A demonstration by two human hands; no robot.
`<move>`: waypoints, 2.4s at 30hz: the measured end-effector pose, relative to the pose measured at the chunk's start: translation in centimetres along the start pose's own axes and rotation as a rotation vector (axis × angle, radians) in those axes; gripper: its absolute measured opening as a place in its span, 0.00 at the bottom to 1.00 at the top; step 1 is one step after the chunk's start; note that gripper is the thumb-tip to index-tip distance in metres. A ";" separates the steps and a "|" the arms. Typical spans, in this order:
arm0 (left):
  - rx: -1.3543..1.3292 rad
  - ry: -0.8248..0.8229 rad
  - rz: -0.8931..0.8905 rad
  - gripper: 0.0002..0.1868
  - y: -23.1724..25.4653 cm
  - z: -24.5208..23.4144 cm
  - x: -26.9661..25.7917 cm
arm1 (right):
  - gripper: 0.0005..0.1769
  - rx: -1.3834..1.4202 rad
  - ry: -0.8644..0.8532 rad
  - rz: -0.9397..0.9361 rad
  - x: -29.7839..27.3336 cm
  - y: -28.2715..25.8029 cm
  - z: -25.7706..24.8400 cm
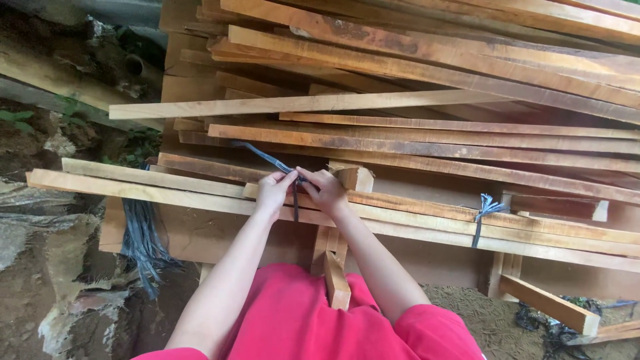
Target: Organizing and bundling long wooden planks together using black straps.
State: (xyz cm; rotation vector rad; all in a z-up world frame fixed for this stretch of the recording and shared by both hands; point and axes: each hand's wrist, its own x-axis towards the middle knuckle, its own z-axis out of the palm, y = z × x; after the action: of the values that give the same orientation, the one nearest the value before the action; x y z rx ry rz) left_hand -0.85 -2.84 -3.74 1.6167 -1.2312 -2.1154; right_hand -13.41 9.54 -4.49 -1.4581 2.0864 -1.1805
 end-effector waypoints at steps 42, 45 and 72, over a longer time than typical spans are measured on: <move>0.616 -0.411 0.862 0.19 2.5 0.5 -5.8 | 0.16 -0.227 -0.344 0.945 4.2 10.6 8.8; 0.697 -0.495 0.988 0.17 2.4 0.1 -5.6 | 0.20 -0.315 -0.432 0.844 5.2 9.3 8.0; 1.170 -0.109 0.102 0.26 -1.2 3.4 6.5 | 0.23 -0.190 -0.588 0.956 6.1 5.9 5.6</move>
State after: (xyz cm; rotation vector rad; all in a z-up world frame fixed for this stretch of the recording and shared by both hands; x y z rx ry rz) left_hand -5.89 -4.37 -9.01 1.6526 -2.8075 -1.4111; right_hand -15.83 2.40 -11.35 -0.5599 2.0438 -0.1582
